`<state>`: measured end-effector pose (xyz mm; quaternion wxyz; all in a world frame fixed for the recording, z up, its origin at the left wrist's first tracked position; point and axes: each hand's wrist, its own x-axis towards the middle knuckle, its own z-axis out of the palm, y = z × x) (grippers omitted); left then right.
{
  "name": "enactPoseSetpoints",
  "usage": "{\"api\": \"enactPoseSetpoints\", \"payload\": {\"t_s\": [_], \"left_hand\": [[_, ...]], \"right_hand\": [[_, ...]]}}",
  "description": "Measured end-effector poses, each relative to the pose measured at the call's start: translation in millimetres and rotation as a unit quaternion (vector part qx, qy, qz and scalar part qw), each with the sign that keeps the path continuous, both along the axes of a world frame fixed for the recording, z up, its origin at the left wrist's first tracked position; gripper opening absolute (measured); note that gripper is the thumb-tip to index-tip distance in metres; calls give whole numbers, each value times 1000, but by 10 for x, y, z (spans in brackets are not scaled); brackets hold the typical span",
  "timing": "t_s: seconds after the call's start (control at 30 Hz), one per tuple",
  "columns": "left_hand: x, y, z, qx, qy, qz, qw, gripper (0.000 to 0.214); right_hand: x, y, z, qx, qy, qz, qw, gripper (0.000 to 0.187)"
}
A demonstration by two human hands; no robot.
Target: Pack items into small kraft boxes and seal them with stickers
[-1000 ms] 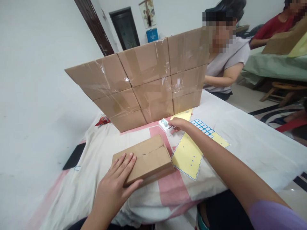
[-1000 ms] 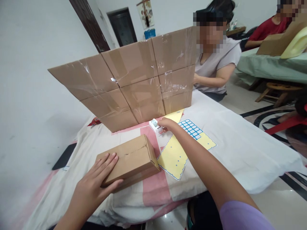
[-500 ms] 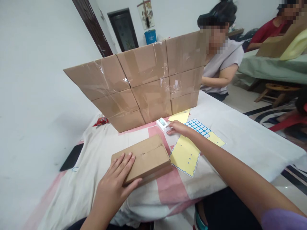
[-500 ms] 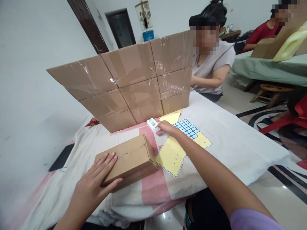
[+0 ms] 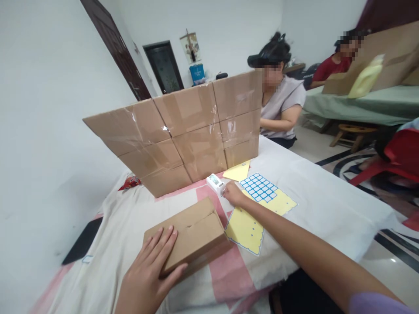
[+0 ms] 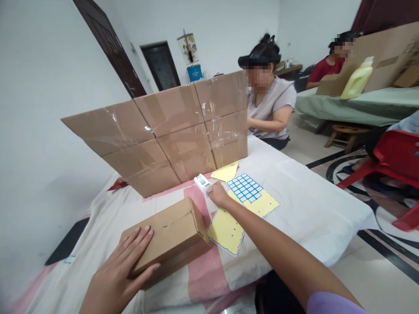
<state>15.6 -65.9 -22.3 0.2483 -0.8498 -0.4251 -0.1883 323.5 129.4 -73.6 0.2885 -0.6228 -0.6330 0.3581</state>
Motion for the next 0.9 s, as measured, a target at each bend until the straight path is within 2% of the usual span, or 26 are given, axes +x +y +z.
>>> {"api": "enactPoseSetpoints", "payload": {"t_s": [0.13, 0.27, 0.33, 0.4, 0.47, 0.57, 0.73, 0.9], "left_hand": [[-6, 25, -30, 20, 10, -6, 1000, 83], [-10, 39, 22, 20, 24, -9, 999, 83], [4, 30, 106, 11, 15, -10, 1000, 77], [51, 2, 225, 10, -13, -15, 1000, 69], [139, -43, 359, 19, -71, -25, 997, 61], [312, -108, 520, 11, -165, -36, 986, 51], [521, -122, 607, -6, -194, -57, 979, 41], [641, -156, 661, -13, -228, -84, 970, 13]], "right_hand": [[35, -75, 185, 54, -14, 2, 998, 31], [38, -334, 603, 124, 8, 42, 991, 25], [-8, -591, 827, 165, 42, 105, 980, 19], [-78, -887, 1012, 218, 83, 205, 950, 12], [-152, -1156, 1138, 263, 67, 290, 918, 6], [-225, -1405, 1224, 336, -23, 337, 879, 3], [-238, -1479, 1226, 401, -84, 381, 829, 14], [-262, -1512, 1220, 429, -116, 394, 805, 18]]}}
